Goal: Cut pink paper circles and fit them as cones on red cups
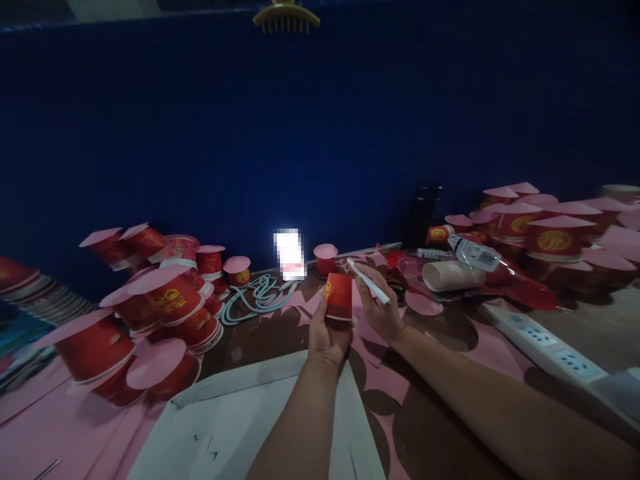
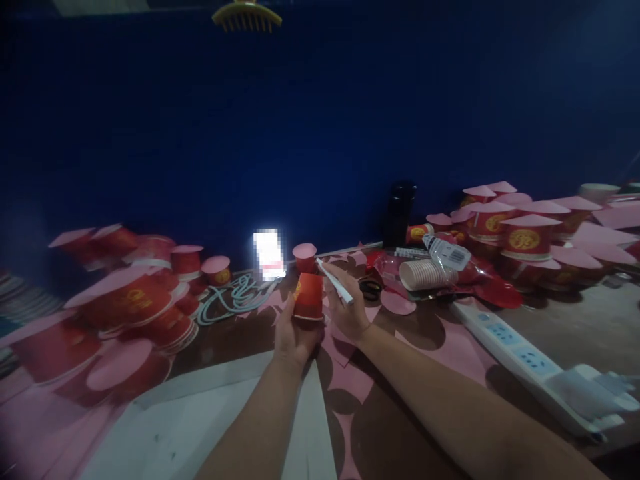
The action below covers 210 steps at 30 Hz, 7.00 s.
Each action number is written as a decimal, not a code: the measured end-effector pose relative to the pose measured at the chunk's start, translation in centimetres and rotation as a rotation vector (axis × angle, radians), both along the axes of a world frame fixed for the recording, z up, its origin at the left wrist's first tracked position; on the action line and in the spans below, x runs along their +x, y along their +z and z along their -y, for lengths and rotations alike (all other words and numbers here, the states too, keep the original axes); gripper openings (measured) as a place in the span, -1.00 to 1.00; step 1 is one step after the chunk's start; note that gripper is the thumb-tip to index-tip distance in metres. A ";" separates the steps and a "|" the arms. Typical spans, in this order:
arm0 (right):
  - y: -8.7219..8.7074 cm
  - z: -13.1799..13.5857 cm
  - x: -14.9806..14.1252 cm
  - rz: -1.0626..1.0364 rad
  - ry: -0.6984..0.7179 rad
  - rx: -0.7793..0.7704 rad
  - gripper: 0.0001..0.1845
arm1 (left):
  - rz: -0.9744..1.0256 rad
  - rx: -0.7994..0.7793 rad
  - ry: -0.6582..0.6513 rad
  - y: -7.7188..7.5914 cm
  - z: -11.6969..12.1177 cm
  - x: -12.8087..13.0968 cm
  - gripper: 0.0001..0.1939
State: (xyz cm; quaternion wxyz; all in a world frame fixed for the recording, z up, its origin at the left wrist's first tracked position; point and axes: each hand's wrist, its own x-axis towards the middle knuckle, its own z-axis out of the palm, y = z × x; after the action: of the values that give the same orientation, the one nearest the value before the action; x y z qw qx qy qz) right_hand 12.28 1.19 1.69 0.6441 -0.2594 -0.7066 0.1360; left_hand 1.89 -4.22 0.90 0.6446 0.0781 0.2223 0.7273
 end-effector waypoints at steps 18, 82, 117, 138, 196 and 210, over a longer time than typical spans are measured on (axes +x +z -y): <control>3.1 1.4 -1.4 0.308 -0.072 0.171 -0.77 | 0.059 -0.056 0.186 -0.5 -1.4 -1.3 -0.72; -0.2 0.0 -2.5 0.324 -0.236 0.187 -0.80 | -0.011 -0.024 0.193 -0.3 -1.6 -0.4 -0.71; 0.0 0.3 -2.5 0.342 -0.231 0.172 -0.83 | -0.016 -0.010 0.176 -0.8 -1.8 -0.7 -0.67; 0.2 0.6 -2.5 0.370 -0.230 0.156 -0.81 | -0.043 -0.007 0.197 -0.6 -1.6 -0.8 -0.59; -0.2 0.9 -2.7 0.373 -0.225 0.178 -0.86 | 0.016 -0.059 0.203 -0.3 -1.4 -0.9 -0.65; -0.4 1.1 -2.8 0.387 -0.215 0.164 -0.84 | -0.021 -0.045 0.176 -0.5 -1.3 -1.0 -0.61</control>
State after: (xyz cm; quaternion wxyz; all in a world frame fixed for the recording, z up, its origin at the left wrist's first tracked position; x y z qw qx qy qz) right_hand 9.48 0.10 1.33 0.5263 -0.3013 -0.7940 -0.0435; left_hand 0.92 -2.92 0.39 0.5774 0.0516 0.2514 0.7750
